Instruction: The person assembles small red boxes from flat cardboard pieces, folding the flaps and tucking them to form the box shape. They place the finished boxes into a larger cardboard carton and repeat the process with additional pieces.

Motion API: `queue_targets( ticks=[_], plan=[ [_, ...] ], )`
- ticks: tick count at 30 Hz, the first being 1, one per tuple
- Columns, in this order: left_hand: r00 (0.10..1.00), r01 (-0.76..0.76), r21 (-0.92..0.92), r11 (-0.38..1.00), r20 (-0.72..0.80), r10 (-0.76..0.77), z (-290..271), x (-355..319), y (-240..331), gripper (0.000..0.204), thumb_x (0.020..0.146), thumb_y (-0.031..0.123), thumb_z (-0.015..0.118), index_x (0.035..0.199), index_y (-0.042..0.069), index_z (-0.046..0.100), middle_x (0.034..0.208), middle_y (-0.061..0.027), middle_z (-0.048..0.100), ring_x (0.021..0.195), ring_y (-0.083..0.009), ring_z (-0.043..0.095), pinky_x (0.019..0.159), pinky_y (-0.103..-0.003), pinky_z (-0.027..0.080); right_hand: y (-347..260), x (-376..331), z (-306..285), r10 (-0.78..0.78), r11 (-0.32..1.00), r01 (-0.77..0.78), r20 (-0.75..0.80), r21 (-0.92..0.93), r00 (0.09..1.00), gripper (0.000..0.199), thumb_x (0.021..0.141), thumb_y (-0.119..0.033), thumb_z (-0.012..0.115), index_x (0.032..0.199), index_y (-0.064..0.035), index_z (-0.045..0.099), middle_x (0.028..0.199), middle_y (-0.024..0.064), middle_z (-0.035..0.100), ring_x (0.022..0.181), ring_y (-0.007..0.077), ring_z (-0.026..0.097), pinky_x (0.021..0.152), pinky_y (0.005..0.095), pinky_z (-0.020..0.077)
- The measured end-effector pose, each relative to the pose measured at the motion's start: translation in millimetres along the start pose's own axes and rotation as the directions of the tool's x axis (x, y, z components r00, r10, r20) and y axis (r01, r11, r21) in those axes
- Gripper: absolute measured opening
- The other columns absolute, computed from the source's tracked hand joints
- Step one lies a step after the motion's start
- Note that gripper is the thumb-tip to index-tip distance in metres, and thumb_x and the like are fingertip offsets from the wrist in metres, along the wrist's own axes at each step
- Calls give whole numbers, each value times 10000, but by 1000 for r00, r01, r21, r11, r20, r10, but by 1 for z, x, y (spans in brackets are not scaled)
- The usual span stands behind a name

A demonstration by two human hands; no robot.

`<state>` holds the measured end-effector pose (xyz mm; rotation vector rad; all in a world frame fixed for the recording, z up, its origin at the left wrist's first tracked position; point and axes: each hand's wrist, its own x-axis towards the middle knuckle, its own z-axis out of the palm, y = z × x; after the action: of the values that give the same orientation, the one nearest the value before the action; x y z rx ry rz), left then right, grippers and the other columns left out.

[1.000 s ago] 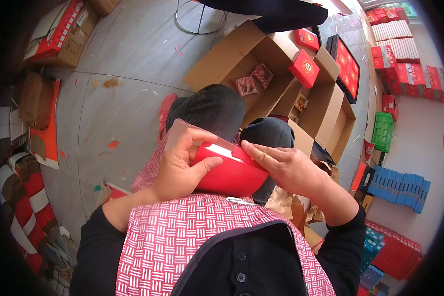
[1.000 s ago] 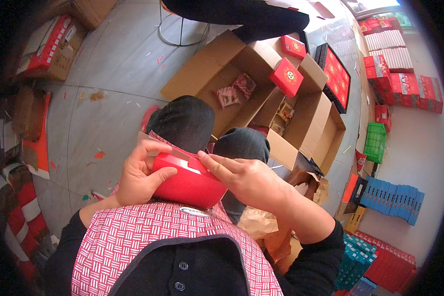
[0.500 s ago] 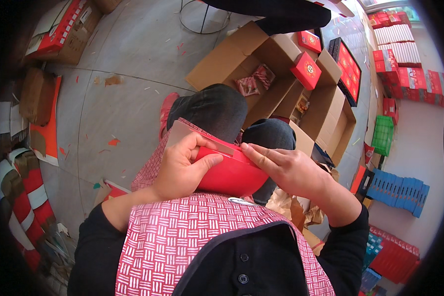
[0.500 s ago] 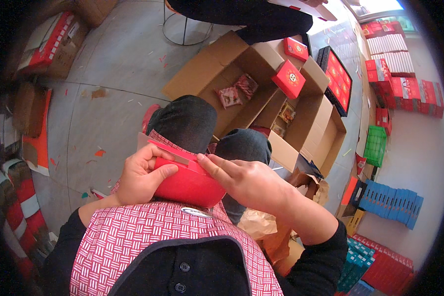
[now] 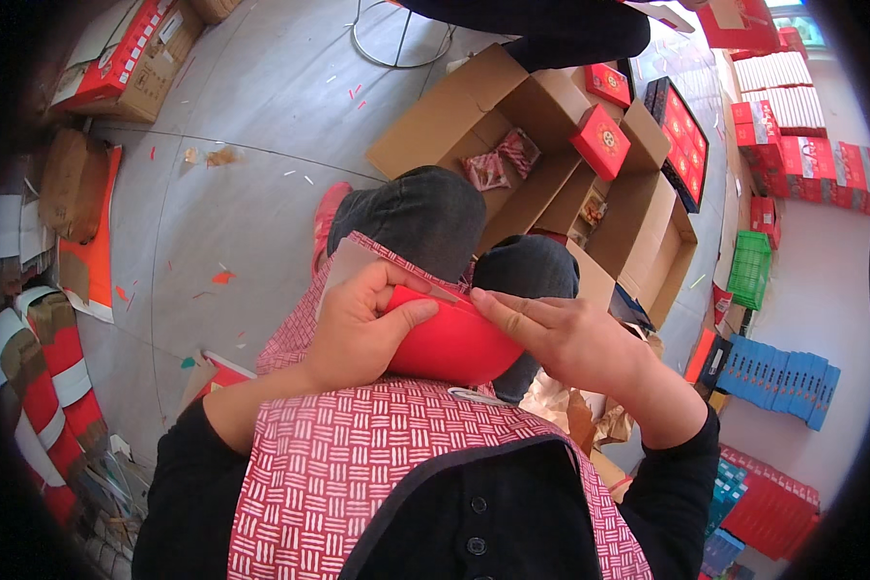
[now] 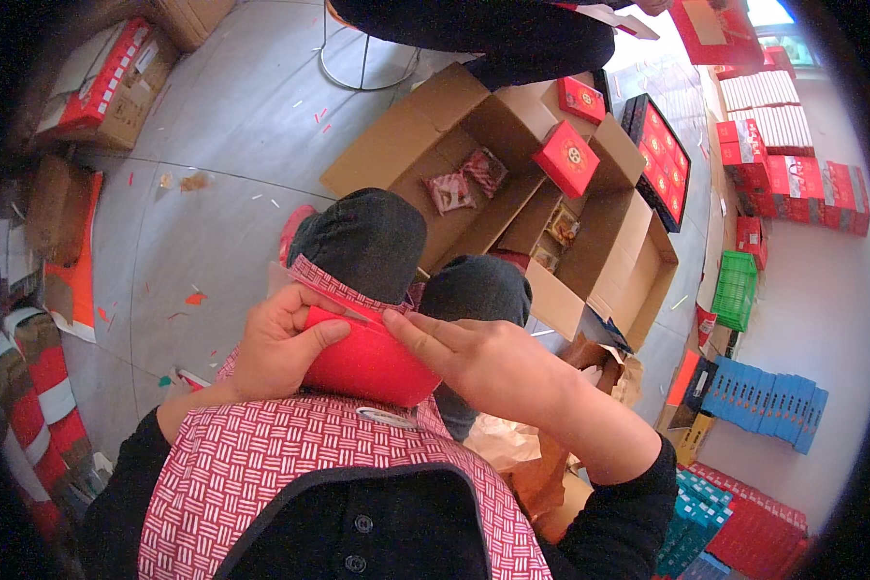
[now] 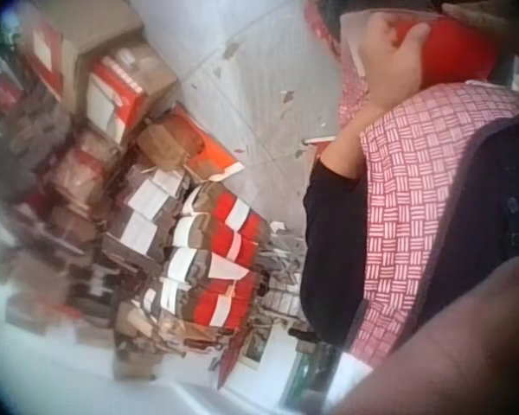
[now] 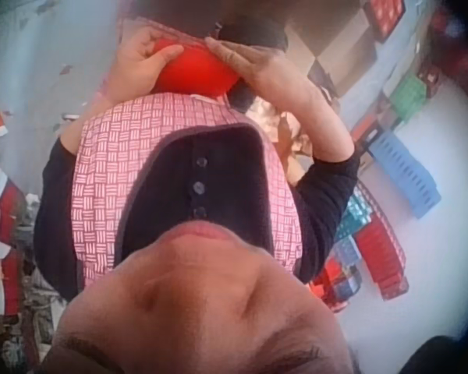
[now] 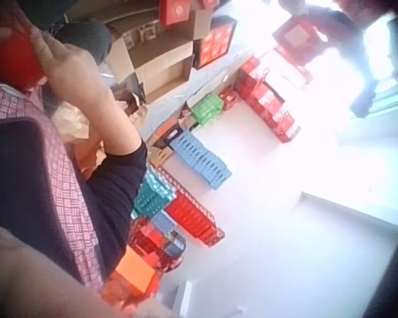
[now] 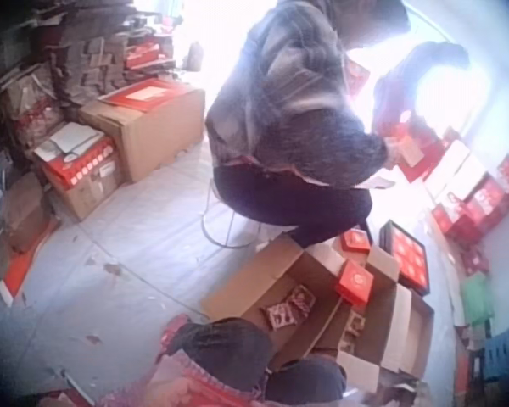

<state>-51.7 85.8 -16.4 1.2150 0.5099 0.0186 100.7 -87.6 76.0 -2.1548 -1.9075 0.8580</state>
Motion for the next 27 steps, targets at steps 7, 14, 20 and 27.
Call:
queue_targets(
  ticks=[7,14,20,27],
  plan=[
    [998,-26,-102,994,54,31,3,-2,1,194,864,17,594,1016,-6,476,830,-135,689,763,-135,652,674,-238,508,-1,3,2,4,1000,-5,39,19,999,750,603,50,602,1334,-1,439,1210,155,582,996,274,627,787,325,538],
    [998,-33,-168,985,42,41,5,1,3,270,864,-29,574,1047,8,380,858,-144,685,790,-142,653,690,-234,505,6,6,11,-148,986,160,-216,39,965,616,641,-101,630,1220,70,503,1184,204,574,1007,333,602,828,371,529],
    [994,-73,-82,994,74,80,4,2,3,276,856,-36,588,1036,24,387,841,-121,677,782,-139,646,683,-233,490,0,11,17,-165,982,142,-200,-126,966,491,660,-86,650,1128,44,578,1183,206,578,1030,340,599,874,388,502],
    [890,-455,409,791,225,396,10,39,46,379,803,29,664,1101,18,431,1089,-128,587,910,-174,617,736,-275,474,29,26,30,271,731,-210,6,650,962,780,745,-146,713,1383,-42,276,1151,161,596,1050,293,596,884,329,463]
  ],
)
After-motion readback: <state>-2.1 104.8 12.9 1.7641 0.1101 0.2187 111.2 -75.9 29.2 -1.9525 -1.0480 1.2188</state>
